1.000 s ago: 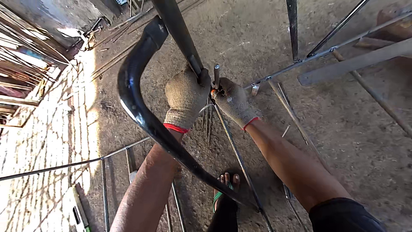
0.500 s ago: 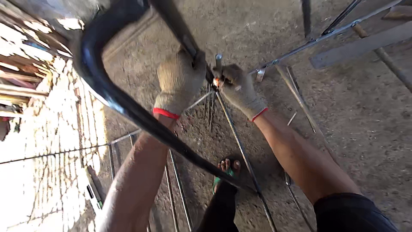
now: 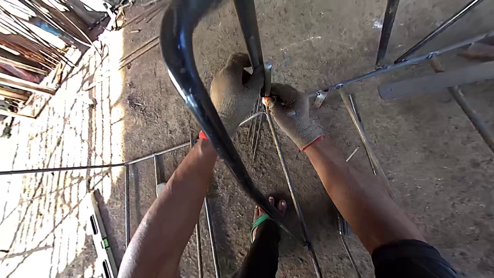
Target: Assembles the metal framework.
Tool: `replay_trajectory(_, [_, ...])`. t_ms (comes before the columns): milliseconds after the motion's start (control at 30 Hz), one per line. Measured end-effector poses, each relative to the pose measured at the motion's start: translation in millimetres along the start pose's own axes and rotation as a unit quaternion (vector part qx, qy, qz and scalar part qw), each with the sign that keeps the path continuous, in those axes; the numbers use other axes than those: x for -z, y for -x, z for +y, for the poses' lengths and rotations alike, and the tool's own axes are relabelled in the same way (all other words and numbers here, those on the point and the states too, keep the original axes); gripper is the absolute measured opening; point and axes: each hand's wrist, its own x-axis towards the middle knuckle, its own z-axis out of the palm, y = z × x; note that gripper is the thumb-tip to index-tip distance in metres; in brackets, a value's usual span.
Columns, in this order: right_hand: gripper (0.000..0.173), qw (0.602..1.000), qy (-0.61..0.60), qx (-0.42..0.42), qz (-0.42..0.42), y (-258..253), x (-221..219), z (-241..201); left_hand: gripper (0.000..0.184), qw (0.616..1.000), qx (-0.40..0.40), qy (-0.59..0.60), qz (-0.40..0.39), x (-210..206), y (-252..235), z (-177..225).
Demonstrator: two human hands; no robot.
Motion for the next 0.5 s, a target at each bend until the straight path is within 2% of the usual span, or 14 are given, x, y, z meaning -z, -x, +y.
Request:
replay_trajectory(67, [0.023, 1.000, 0.014, -0.011, 0.002, 1, 0, -3, 0.028, 0.995, 0.018, 0.096, -0.030, 9, 18, -3])
replay_trajectory(133, [0.023, 0.999, 0.031, -0.027, -0.007, 2, 0, -8, 0.030, 0.988, 0.039, 0.145, -0.043, 21, 48, -8])
replay_trajectory(300, [0.023, 0.997, 0.065, -0.042, 0.014, 8, -9, -17, 0.027, 0.996, 0.029, 0.077, -0.046, 32, 71, -24])
replay_trajectory(500, [0.022, 0.992, 0.106, -0.046, 0.049, 0, -13, -37, 0.024, 0.997, -0.025, 0.023, -0.062, 41, 78, -1])
